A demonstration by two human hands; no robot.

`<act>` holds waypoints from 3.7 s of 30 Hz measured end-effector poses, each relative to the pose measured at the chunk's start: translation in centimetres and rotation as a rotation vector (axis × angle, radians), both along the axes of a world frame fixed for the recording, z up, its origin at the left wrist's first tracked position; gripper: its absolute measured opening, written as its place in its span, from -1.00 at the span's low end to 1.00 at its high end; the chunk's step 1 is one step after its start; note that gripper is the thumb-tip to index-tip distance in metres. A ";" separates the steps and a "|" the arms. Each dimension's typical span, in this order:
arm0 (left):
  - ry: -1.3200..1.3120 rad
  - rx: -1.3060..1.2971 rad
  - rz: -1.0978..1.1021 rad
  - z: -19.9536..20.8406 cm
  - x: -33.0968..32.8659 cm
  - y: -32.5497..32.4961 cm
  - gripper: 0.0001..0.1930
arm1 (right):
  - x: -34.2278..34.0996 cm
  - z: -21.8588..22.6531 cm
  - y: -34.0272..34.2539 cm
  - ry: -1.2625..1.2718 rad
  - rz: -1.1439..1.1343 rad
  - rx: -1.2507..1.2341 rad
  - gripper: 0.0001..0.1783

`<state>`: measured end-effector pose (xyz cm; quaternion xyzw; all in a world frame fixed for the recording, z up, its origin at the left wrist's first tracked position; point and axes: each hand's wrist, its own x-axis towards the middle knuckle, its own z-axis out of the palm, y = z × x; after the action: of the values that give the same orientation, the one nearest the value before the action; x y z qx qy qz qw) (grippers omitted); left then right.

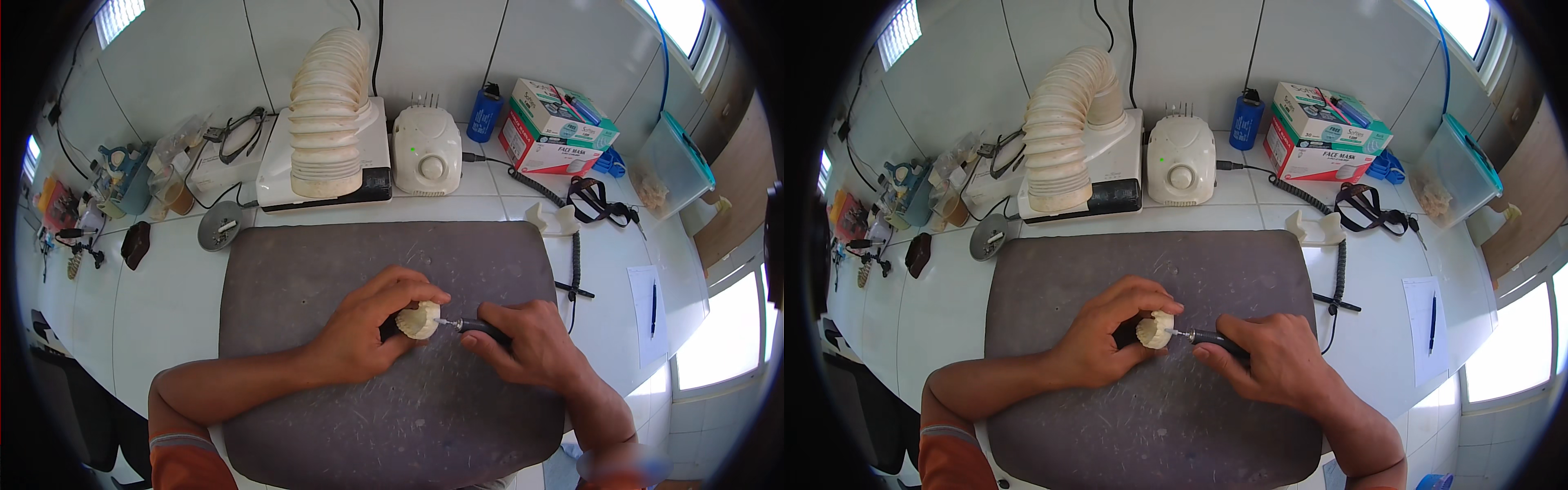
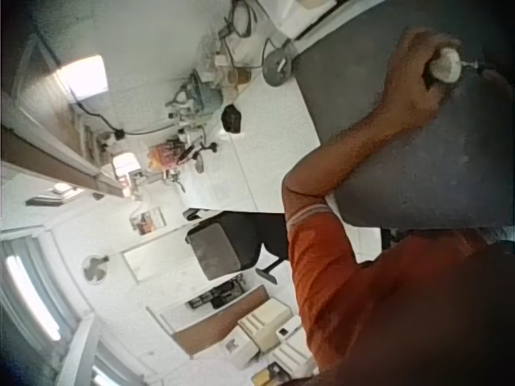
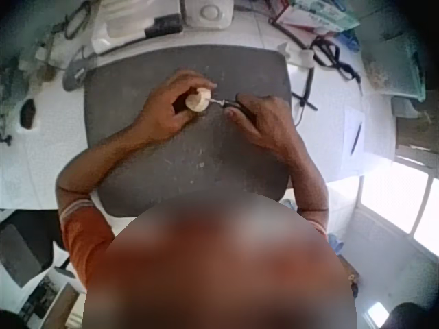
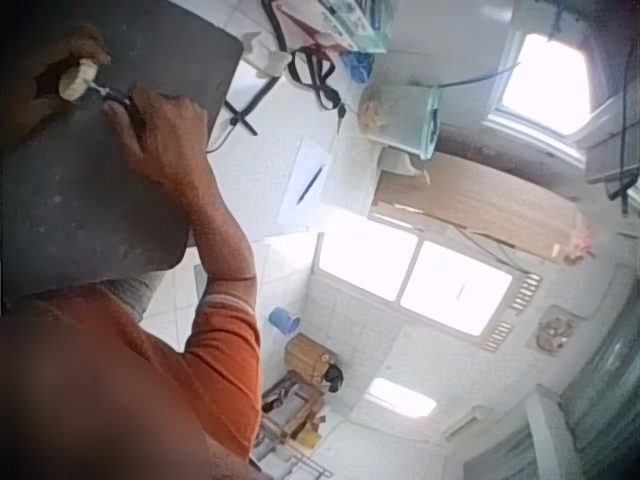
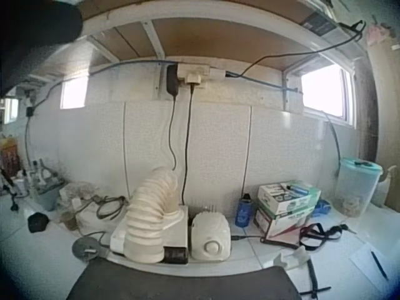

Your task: Using a rotary tool to polish or trim a dental plaster model.

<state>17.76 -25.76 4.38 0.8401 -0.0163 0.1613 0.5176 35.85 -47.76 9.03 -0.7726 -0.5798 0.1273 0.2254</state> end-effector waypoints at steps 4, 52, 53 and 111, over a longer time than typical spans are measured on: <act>0.005 0.008 -0.013 -0.1 0.1 0.1 -0.40 | 0.1 0.0 -0.1 0.007 0.008 -0.001 -0.46; 0.010 0.004 -0.034 -0.2 0.1 0.3 -0.38 | 0.1 -0.1 0.0 0.005 0.006 -0.001 -0.45; 0.008 0.009 -0.035 -0.3 0.1 0.3 -0.38 | 0.1 -0.1 -0.1 -0.004 0.007 -0.017 -0.45; 0.098 -0.206 -0.074 0.1 -0.5 0.3 -0.29 | 0.3 -0.2 -0.1 -0.009 0.006 0.014 -0.47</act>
<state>17.27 -25.44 4.50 0.7881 -0.0051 0.1016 0.6070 36.15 -47.85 8.87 -0.7699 -0.5840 0.1202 0.2277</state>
